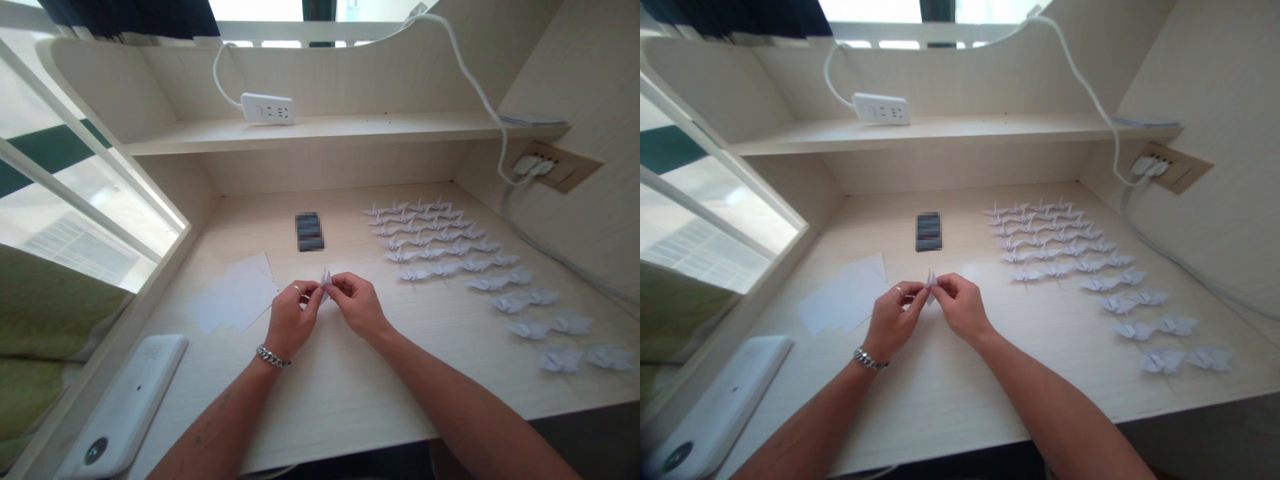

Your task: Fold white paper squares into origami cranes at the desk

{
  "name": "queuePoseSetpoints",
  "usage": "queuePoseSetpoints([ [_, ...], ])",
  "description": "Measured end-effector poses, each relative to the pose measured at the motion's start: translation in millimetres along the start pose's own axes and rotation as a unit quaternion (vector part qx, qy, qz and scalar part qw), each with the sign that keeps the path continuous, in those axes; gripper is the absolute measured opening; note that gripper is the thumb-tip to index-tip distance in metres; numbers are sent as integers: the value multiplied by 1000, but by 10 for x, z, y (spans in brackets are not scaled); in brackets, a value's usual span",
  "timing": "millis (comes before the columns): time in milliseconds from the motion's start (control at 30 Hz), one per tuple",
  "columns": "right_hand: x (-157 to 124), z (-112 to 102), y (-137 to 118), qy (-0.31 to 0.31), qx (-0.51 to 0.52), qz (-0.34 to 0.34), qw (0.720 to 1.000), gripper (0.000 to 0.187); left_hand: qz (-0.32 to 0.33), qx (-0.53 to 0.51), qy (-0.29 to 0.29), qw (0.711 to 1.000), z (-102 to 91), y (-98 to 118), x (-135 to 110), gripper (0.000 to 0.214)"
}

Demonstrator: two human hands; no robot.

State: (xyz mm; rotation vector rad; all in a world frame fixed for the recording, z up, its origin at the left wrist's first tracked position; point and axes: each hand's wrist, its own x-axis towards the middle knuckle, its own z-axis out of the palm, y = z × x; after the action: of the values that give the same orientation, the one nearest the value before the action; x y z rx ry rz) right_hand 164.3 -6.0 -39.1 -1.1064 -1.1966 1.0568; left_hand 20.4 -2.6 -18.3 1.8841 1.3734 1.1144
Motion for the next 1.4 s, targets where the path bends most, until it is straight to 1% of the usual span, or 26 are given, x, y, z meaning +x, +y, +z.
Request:
queuePoseSetpoints([
  [133, -12, 5, -24, -1, -26, -3, 1000, 20, -38, -8, -13, 999, -6, -12, 22, 22],
  [200, -15, 7, -32, 1, -45, -3, 999, 21, -67, -32, -33, 997, -1, -49, 41, 23],
  [267, -16, 10, -33, 0, -54, -3, 999, 21, -81, -69, -46, 993, 13, -103, 59, 25],
  [367, -16, 13, -24, -1, -46, 0, 999, 21, -89, -117, -22, 989, 32, -171, 75, 27],
  [400, -16, 13, -20, -3, -42, 2, 999, 20, -85, -123, -29, 988, 33, -179, 76, 27],
  [500, -13, 12, -12, -10, -25, 7, 1000, 20, -67, -115, -54, 990, 20, -155, 73, 26],
  [567, -6, 10, -11, -8, -19, 6, 1000, 19, -64, -104, -48, 991, 5, -118, 69, 25],
  [633, 5, 7, -14, 0, -19, 9, 1000, 18, -71, -94, -40, 992, -5, -84, 69, 23],
  [800, 30, 1, -17, 9, -28, 34, 999, 14, -102, -86, -66, 989, -8, -53, 78, 23],
  [900, 32, 10, -3, 6, -2, 45, 999, 17, -113, -90, -70, 987, -12, -54, 79, 23],
  [1033, 34, 26, 11, -17, 38, 71, 997, 25, -115, -95, -57, 987, -22, -56, 76, 22],
  [1167, 35, 22, -10, -25, 20, 60, 998, 19, -116, -103, -61, 986, -28, -38, 81, 21],
  [1267, 29, 14, -21, -24, 19, 60, 998, 20, -116, -115, -58, 985, -30, -29, 86, 21],
  [1400, 25, 8, -1, -90, 47, 81, 992, 29, -126, -125, -46, 983, -32, -41, 88, 22],
])
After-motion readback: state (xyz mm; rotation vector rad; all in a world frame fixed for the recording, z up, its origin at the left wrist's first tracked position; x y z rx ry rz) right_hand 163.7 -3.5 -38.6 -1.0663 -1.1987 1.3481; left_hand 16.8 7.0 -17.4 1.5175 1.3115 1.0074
